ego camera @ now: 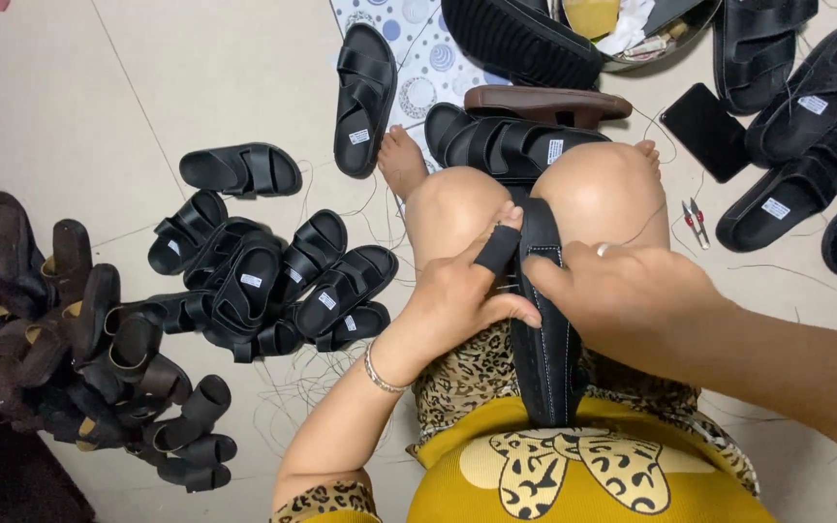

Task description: Hand-stitching the components of black sandals using a needle and thread while sitting on the floor.

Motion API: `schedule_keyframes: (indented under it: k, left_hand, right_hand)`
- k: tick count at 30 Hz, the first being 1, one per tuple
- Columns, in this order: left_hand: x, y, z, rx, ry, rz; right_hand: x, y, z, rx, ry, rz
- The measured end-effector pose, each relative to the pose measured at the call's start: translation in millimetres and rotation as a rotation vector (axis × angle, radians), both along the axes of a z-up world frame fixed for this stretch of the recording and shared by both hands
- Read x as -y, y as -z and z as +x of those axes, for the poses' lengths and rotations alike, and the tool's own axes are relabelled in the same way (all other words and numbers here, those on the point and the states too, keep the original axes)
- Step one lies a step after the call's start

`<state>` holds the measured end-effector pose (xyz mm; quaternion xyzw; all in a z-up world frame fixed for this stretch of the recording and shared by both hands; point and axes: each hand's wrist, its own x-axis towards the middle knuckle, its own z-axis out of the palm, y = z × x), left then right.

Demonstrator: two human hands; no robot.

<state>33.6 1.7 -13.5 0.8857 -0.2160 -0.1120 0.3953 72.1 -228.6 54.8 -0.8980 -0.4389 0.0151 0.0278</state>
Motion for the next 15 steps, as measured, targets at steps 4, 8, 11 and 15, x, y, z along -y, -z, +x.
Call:
schedule_keyframes:
  k: [4, 8, 11, 15]
  left_hand:
    - [1.1, -10.7, -5.1, 0.011, -0.04, -0.003]
    - [-14.9, -22.6, -10.0, -0.229, -0.163, -0.077]
    - [-20.6, -34.2, -13.8, -0.708, -0.102, -1.305]
    - [0.9, -33.5, -12.0, -0.759, -0.274, -0.956]
  right_hand:
    - [5.7, 8.9, -2.2, -0.273, 0.119, -0.012]
    - [29.2, 16.2, -6.3, -0.238, 0.153, 0.22]
    - [29.7, 10.8, -7.4, -0.132, 0.116, 0.225]
    - [26.8, 9.3, -9.0, -0.133, 0.131, 0.29]
